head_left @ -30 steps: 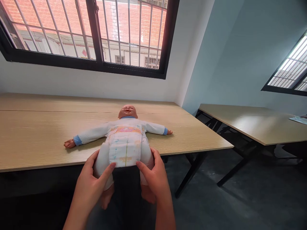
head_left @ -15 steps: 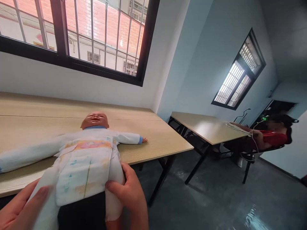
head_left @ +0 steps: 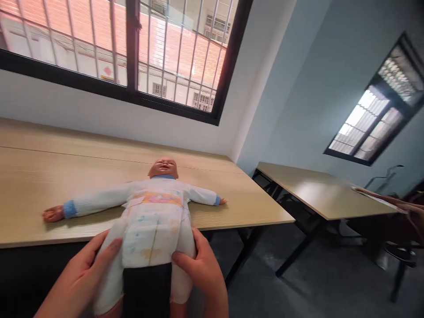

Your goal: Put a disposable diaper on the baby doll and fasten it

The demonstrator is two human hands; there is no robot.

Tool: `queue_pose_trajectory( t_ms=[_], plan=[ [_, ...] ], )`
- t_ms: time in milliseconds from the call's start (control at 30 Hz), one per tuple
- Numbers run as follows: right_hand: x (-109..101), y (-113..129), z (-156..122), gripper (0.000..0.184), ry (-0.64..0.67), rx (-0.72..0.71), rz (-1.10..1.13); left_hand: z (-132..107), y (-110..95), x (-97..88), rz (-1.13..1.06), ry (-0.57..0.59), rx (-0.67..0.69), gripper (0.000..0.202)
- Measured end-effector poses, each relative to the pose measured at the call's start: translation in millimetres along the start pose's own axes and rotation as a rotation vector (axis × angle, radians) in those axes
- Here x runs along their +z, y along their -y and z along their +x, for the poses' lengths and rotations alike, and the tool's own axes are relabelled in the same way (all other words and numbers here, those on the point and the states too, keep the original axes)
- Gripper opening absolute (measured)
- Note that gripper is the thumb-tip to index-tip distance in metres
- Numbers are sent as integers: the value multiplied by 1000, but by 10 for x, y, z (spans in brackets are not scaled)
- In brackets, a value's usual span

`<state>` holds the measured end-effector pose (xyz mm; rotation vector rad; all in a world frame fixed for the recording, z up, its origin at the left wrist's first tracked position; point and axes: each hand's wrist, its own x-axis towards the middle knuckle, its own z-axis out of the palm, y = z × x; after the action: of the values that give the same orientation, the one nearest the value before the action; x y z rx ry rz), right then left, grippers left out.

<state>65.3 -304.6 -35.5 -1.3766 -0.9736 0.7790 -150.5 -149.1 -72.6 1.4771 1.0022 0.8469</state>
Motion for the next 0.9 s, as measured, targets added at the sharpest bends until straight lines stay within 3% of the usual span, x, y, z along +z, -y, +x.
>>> queue_pose_trajectory(
  t_ms=[67,267,467,600,767,833,900],
  plan=[
    [43,31,0,55,-12,13,7,-40,-79,-32,-88,64,-35,88],
    [152,88,-10,59,-1,34,45,-93,-75,-20,-99,-35,74,70],
    [201,55,-22,55,-89,49,86,-112,-41,-81,-163,14,59,62],
    [66,41,-73,63,55,85,82,-210,-89,-162,-302,101,-14,66],
    [-136,137,-199,62,282,18,133,-379,-201,-120,-412,68,-270,73],
    [-173,173,-251,58,280,27,82,-410,-225,-81,-370,79,-301,73],
    [-178,175,-301,57,213,65,34,-407,-232,-50,-297,8,-281,73]
  ],
)
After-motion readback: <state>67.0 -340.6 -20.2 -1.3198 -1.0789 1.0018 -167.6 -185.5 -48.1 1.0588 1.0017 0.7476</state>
